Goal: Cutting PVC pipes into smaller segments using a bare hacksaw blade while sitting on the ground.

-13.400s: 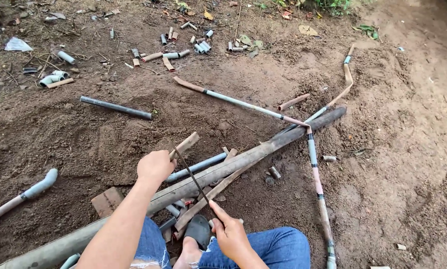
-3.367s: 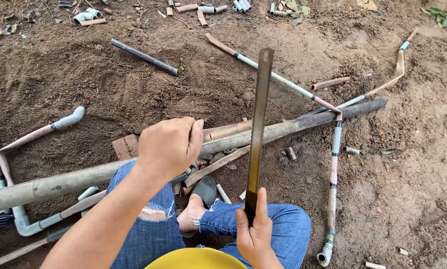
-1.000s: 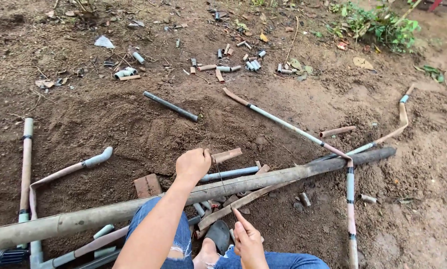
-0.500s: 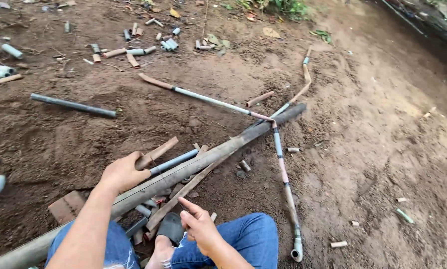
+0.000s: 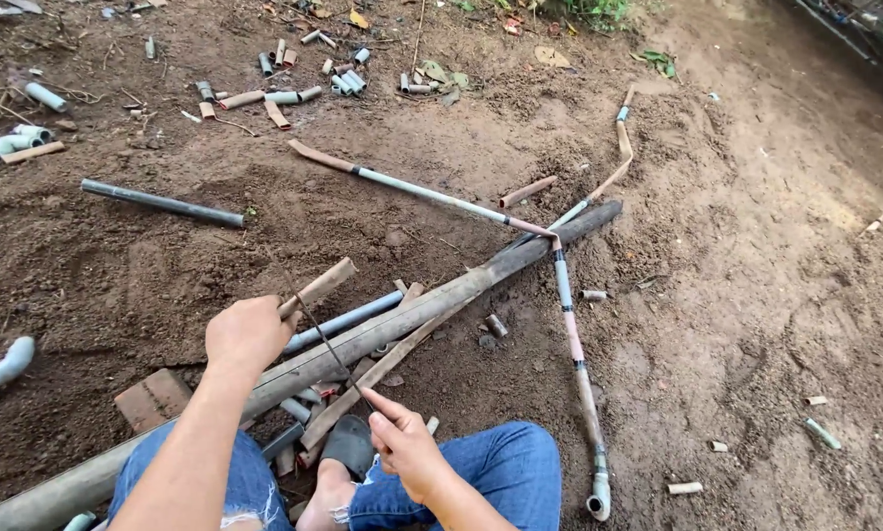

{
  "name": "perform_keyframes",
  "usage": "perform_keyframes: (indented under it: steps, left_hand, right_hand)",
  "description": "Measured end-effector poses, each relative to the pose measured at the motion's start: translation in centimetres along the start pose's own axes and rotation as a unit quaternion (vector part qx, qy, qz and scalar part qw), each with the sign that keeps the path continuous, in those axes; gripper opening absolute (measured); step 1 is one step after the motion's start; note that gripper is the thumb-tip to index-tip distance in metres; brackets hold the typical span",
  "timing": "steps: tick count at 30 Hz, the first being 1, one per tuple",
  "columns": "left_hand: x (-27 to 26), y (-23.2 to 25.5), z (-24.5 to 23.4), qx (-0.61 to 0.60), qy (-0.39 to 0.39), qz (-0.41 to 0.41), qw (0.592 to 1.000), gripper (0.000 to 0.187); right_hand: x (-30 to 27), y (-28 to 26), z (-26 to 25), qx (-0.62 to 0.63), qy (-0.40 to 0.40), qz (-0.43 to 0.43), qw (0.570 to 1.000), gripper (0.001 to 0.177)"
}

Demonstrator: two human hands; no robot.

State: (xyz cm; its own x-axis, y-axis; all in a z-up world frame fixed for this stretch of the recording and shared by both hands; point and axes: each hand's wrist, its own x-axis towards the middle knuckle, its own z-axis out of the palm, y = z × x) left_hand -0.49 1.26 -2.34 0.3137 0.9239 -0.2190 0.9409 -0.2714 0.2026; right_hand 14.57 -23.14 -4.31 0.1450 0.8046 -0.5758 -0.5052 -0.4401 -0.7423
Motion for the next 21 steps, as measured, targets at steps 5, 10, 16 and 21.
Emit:
perform_keyframes:
  steps: [5,10,16,21]
  left_hand:
    - [0.1,0.1,-0.6,0.01,-0.012,-0.022,1.0,0.043]
    - [-0.8,2.6,1.2,-0.013,-0.018,0.095,0.995,0.031]
    - [0.8,-1.1,1.0,-0.018,-0.017,0.022,0.999,0.036]
    - [-0.5,1.5,0.5,-0.017,-0.068,0.067,0.995,0.03]
  right_hand:
    - [0.0,0.3,-0.9,-0.014,-0.014,0.007,1.0,0.059]
    - [2.8,0.1,-1.0,0.041,0.006,-0.059,0.997,0.056]
    - [1.8,2.4,-1.5,0.02,0.003,-0.031,0.999,0.053]
    - [2.5,-0.2,0.3,0.024,0.011,-0.044,0.999,0.056]
